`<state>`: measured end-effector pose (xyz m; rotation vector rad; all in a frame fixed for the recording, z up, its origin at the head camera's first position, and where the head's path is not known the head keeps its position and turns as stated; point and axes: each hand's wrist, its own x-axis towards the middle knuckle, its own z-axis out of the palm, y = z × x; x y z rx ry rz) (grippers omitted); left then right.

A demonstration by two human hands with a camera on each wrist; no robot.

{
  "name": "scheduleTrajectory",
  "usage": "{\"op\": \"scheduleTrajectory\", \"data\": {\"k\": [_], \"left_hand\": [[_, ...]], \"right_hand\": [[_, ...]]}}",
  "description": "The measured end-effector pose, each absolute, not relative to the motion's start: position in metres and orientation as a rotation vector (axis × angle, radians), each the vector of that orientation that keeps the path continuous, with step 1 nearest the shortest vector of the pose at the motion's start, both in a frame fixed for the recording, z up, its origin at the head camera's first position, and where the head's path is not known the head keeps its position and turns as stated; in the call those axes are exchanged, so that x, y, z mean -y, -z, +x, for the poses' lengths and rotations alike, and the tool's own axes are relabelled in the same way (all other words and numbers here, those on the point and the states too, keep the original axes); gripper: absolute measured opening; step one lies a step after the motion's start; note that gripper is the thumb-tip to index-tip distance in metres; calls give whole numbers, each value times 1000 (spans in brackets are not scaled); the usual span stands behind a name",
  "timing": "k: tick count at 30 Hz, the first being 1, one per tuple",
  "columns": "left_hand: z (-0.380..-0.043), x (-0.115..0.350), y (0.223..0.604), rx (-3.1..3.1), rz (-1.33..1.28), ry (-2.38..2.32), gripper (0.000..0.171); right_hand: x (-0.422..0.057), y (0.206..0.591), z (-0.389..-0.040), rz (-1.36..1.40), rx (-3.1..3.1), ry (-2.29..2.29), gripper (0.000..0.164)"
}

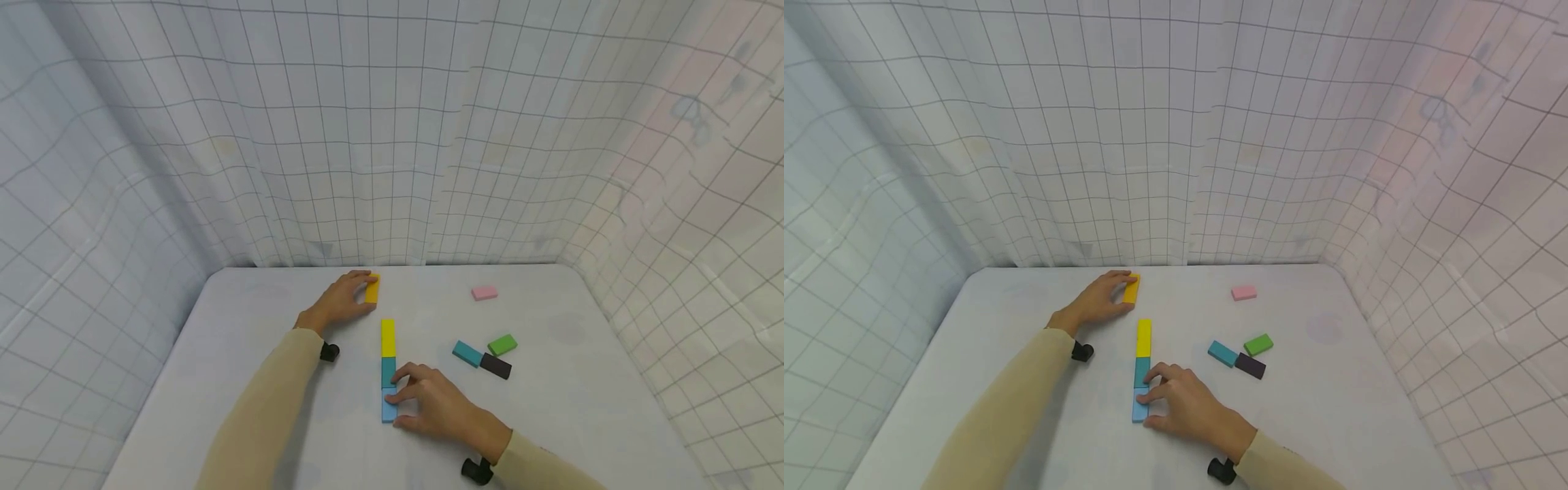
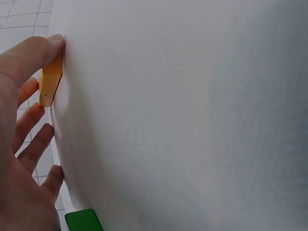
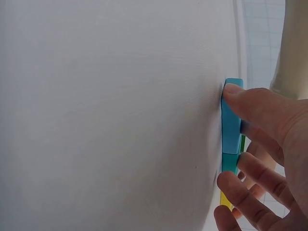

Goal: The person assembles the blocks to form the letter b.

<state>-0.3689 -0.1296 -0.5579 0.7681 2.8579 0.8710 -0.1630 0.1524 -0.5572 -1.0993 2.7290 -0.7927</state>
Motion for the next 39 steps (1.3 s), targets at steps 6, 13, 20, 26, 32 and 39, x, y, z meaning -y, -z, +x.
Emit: {"op": "scheduleTrajectory", "data": {"k": [6, 13, 20, 26, 32, 39], "left_hand": [[-372, 134, 563, -2855, 778, -961, 69], [-361, 127, 556, -2858, 672, -989, 67], [-357, 126, 551, -2876, 672, -985, 66], [-356, 125, 550, -2890, 701, -961, 68], [-352, 120, 549, -2886, 725, -1002, 68], [-343, 111, 547, -2848, 658, -1023, 67]], "right_hand": [[-151, 555, -163, -1097, -2727, 791, 42], [-151, 555, -162, -1092, -2730, 786, 42], [-150, 554, -162, -1097, -2734, 775, 41], [-151, 555, -162, -1090, -2716, 801, 41], [-152, 557, -162, -1105, -2731, 791, 41], [-152, 556, -162, -1112, -2731, 795, 41]]}}
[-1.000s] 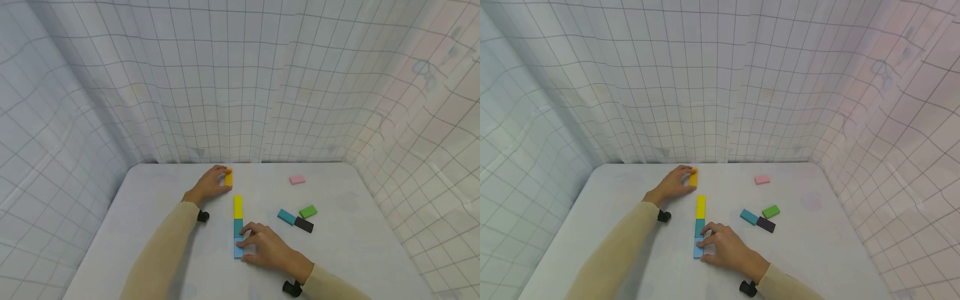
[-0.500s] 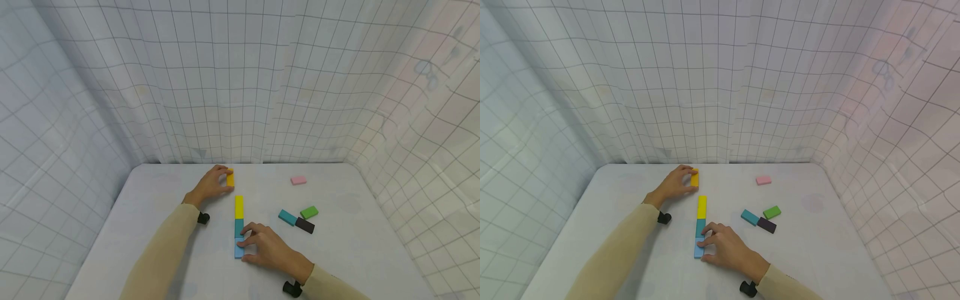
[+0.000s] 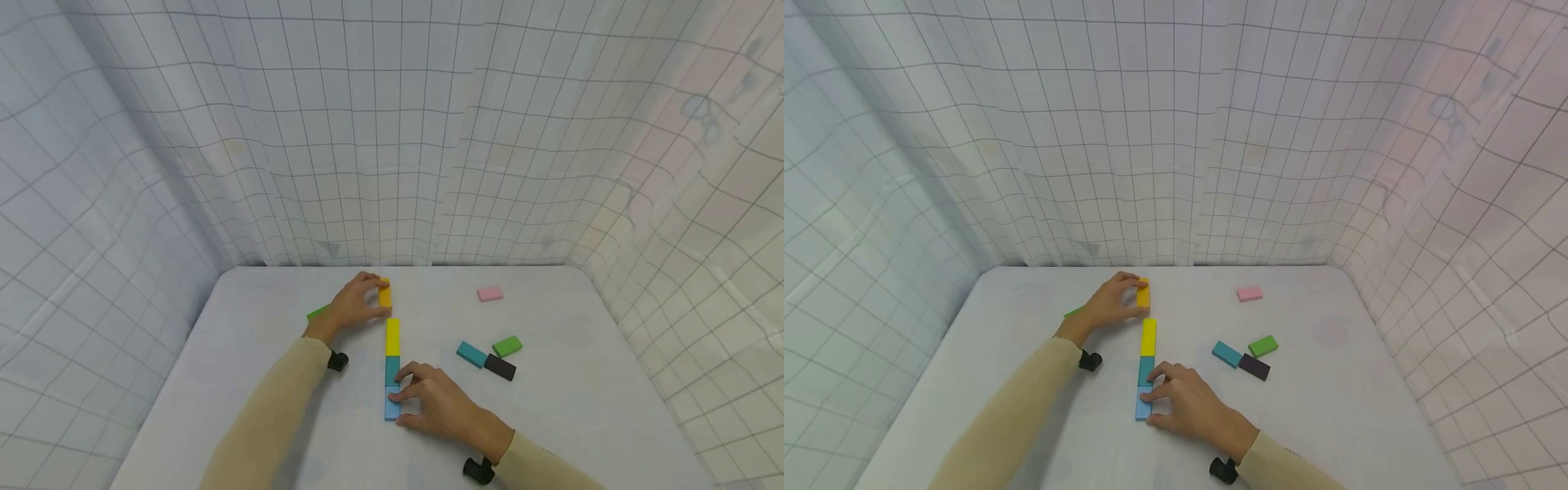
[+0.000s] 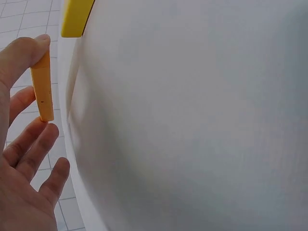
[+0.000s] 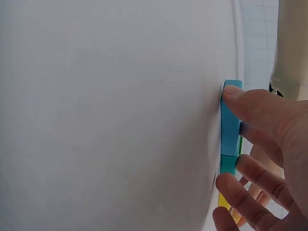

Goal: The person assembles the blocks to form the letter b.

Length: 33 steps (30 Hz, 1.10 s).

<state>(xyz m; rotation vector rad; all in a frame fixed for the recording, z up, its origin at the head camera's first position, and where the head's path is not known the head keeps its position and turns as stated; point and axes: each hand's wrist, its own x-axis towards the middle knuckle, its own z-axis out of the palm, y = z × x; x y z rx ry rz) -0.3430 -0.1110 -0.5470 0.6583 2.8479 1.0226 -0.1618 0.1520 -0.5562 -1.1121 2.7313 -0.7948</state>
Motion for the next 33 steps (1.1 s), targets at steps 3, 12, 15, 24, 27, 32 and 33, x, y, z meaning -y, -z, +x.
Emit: {"op": "scheduleTrajectory", "data": {"k": [3, 12, 15, 24, 27, 32, 33], "left_hand": [[-341, 108, 549, -2842, 663, -1013, 66], [-339, 103, 561, -2849, 682, -949, 63], [-338, 103, 561, -2856, 698, -968, 62], [-335, 100, 558, -2845, 664, -982, 62], [-334, 100, 558, -2845, 675, -984, 62], [-332, 100, 557, -2833, 705, -988, 62], [-332, 100, 557, -2831, 706, -990, 62]], "right_hand": [[-152, 555, -161, -1108, -2723, 797, 40], [-151, 556, -161, -1116, -2730, 804, 40], [-152, 557, -161, -1111, -2732, 803, 40], [-152, 559, -161, -1117, -2745, 794, 40], [-152, 559, -160, -1114, -2744, 795, 40], [-152, 559, -161, -1105, -2736, 797, 40], [-152, 559, -161, -1103, -2736, 796, 40]]}}
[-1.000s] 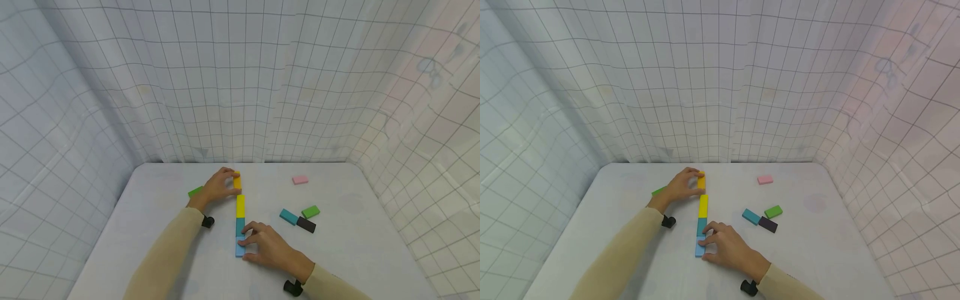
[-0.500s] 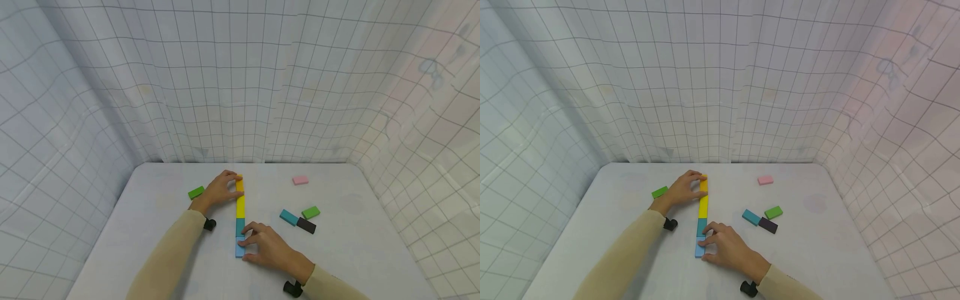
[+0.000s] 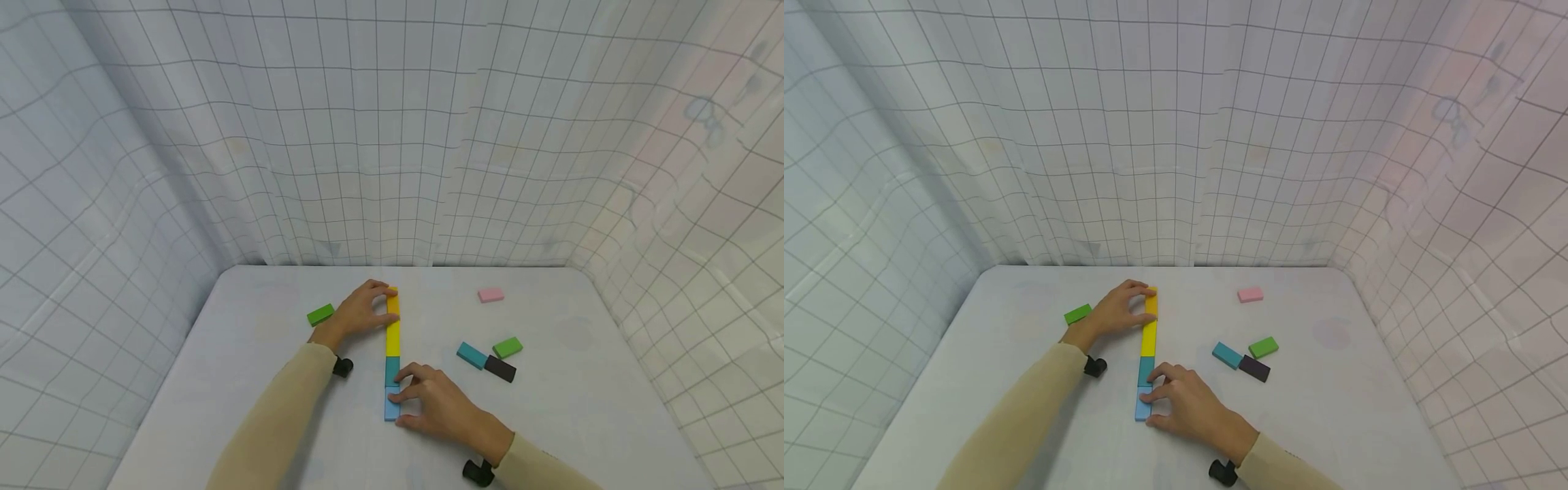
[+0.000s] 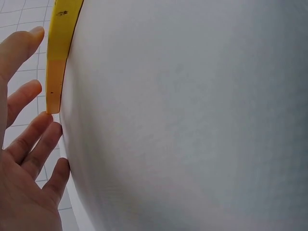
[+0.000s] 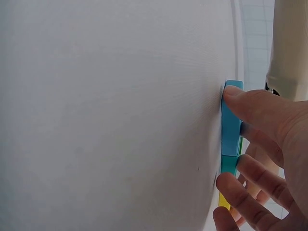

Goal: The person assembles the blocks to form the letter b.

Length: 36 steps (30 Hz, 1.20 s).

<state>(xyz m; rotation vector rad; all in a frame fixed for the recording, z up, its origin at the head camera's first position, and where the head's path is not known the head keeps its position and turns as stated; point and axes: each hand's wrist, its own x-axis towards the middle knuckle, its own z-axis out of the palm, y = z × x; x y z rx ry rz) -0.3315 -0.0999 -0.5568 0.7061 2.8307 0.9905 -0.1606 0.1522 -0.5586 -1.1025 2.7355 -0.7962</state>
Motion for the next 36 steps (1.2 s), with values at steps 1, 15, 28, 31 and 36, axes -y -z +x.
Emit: {"op": "scheduleTrajectory", "data": {"k": [1, 15, 28, 31, 36], "left_hand": [[-331, 100, 556, -2829, 709, -996, 61], [-331, 102, 557, -2802, 747, -978, 43], [-356, 113, 593, -2831, 897, -1034, 32], [-351, 112, 584, -2802, 859, -1045, 32], [-336, 108, 561, -2742, 773, -1040, 43]], "right_hand": [[-152, 558, -161, -1101, -2735, 796, 40], [-152, 559, -159, -1081, -2722, 805, 39], [-151, 558, -159, -1061, -2712, 815, 40], [-151, 557, -160, -1057, -2712, 814, 40], [-151, 556, -159, -1059, -2713, 815, 39]]}}
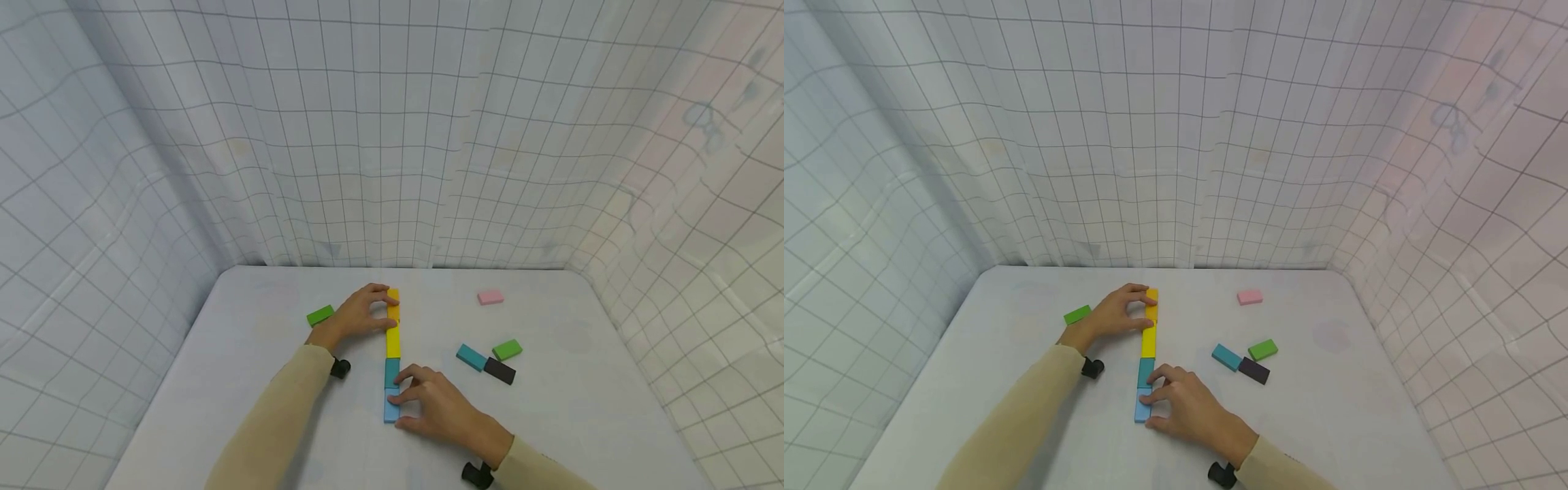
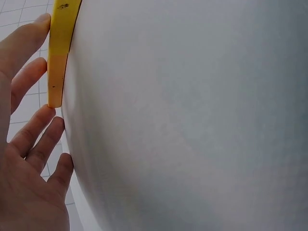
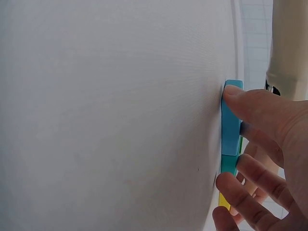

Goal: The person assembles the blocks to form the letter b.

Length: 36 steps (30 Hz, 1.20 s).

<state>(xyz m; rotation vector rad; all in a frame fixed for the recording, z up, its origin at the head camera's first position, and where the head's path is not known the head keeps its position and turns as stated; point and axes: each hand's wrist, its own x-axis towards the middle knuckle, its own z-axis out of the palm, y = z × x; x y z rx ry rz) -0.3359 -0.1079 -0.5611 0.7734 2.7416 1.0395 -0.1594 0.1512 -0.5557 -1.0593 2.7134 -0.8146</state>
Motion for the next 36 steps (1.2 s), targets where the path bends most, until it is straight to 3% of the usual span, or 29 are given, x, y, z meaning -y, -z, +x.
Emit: {"op": "scheduleTrajectory", "data": {"k": [17, 26, 36], "left_hand": [[-334, 107, 554, -2730, 755, -981, 46], [-348, 113, 581, -2760, 854, -999, 52], [-325, 105, 549, -2711, 738, -958, 47]], "right_hand": [[-151, 556, -160, -1047, -2707, 821, 40], [-150, 555, -159, -1035, -2714, 807, 39], [-150, 555, -158, -1053, -2727, 800, 39]]}}
